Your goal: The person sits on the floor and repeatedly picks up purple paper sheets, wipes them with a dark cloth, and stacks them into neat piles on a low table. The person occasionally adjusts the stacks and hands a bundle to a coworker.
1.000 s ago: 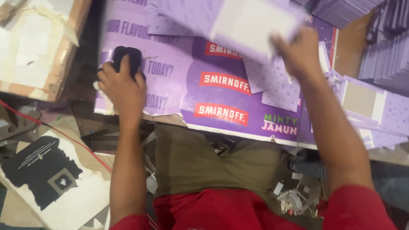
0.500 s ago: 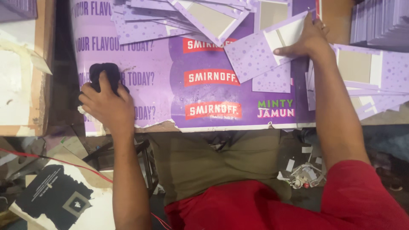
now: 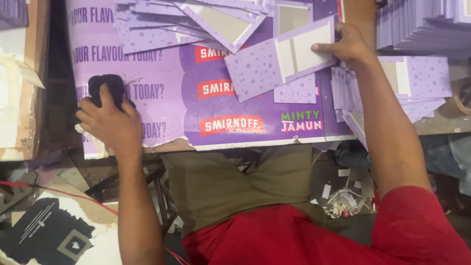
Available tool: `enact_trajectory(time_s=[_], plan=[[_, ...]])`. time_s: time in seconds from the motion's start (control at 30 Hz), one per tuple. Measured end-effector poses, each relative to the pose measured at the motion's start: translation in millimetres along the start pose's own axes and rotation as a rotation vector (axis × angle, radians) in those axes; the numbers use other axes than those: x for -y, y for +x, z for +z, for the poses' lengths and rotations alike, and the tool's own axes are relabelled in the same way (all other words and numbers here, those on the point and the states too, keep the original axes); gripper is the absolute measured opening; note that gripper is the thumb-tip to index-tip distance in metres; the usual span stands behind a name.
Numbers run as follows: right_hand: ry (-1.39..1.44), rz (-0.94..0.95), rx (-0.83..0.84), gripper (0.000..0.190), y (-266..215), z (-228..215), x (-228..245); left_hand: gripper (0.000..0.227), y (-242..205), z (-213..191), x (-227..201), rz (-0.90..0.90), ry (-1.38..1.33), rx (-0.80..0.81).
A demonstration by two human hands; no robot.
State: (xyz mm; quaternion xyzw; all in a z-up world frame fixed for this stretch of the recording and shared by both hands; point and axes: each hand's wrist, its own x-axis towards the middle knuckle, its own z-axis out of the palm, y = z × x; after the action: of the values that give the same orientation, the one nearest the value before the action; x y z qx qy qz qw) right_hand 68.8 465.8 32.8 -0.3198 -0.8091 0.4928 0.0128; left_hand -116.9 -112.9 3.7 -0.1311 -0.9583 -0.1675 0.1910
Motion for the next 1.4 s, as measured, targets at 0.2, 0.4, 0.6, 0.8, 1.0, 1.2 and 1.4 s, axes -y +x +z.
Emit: enact_trajectory(time_s=[0.2,0.4,0.6,0.8,1.0,1.2,1.4], plan=[[0.241,-0.306,0.070,0.045,-29.3,-11.6,26.7,0.049,-4.2,-0.1,-2.6,0.026,-0.004,-0.015],[0.182,-0.041,-0.016,0.037,-116.4,-19.8,37.3,0.041,-6.5,-8.7,-1.0,-0.006,-0.203,-0.046],[0.499,0.086,0.030,0.044,-157.3,126.8,13.2,0.039,-47.8,-19.2,-59.6,-0.189,-0.631,-0.150],[0.562,0.054,0.090,0.036,-151.3,191.9,5.5,0.064,-89.8,1.7,-162.1,0.188,-0.255,0.396],[0.605,0.057,0.095,0.034,-160.9,193.0,-2.6,0.051,-20.7,-1.8,-110.3,0.088,-0.029,0.014],[0.592,0.110,0.048,0.033,-149.7,195.9,13.7,0.045,-50.0,-7.1,-161.5,0.395,-0.020,0.070],[0.429,0.060,-0.066,0.028,-184.5,181.5,44.5,0.043,-16.0,22.9,-66.3,-0.054,-0.120,0.186]])
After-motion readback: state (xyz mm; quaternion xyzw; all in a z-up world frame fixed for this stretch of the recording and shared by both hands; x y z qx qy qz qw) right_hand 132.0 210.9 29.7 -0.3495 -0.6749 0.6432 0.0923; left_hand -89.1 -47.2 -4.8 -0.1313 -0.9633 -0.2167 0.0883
